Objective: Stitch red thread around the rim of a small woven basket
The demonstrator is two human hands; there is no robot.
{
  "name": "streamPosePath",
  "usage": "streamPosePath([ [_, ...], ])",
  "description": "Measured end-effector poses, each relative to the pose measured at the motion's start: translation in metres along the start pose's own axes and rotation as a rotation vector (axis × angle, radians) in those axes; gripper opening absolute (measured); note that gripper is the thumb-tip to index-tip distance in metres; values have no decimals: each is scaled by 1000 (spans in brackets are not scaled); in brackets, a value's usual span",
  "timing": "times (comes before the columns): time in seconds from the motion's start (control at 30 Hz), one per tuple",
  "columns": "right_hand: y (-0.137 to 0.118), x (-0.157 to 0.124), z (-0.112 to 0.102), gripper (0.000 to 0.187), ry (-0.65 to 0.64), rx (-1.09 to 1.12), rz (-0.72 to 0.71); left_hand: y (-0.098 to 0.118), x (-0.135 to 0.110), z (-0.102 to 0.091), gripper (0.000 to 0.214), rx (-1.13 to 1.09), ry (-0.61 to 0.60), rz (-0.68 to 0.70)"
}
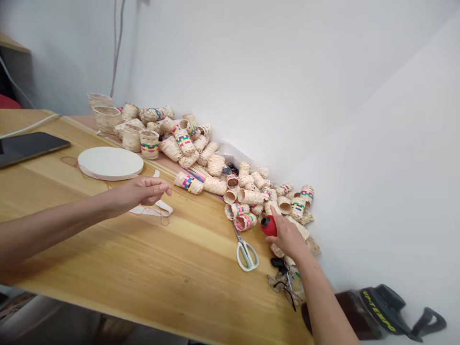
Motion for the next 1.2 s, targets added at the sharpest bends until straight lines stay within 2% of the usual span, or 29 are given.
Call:
streamPosePath([
  [0.13,26,-4,12,94,63,66,105,1,-4,-15,38,0,77,-8],
  [0.23,35,-6,24,95,105,134,122,-4,-9,-25,35,6,114,-61],
  [0.4,39,0,50,93,194,227,124,-12,-14,-29,33,-12,124,-100],
  [0.63,46,0,87,81,362,295,234,-19,-13,-35,32,-75,150,-69],
  [0.77,41,-9,87,88,411,299,303,-25,-14,-31,33,-102,125,-92],
  [0.9,15,-29,64,79,480,262,297,-30,-13,-29,35,-103,96,-97],
  [0.97,-7,-47,55,72,526,260,290,-30,-13,-27,38,-92,75,-90],
  [1.03,-37,-69,57,68,530,312,276,-26,-17,-17,41,-37,27,-86],
  [1.13,-96,-99,78,59,409,513,165,-14,-33,18,36,142,-168,-56],
  [1.2,-144,-113,90,59,375,533,-19,-4,-51,51,28,244,-363,29],
])
Point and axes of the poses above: each hand's wrist, its own x-axis towards the middle knuckle, its own z-axis out of the palm, y = z × x, the point moved 5 cm from there along x, towards the middle knuckle, and after that the axes turned 7 degrees about -y, right-handed, at the moved point
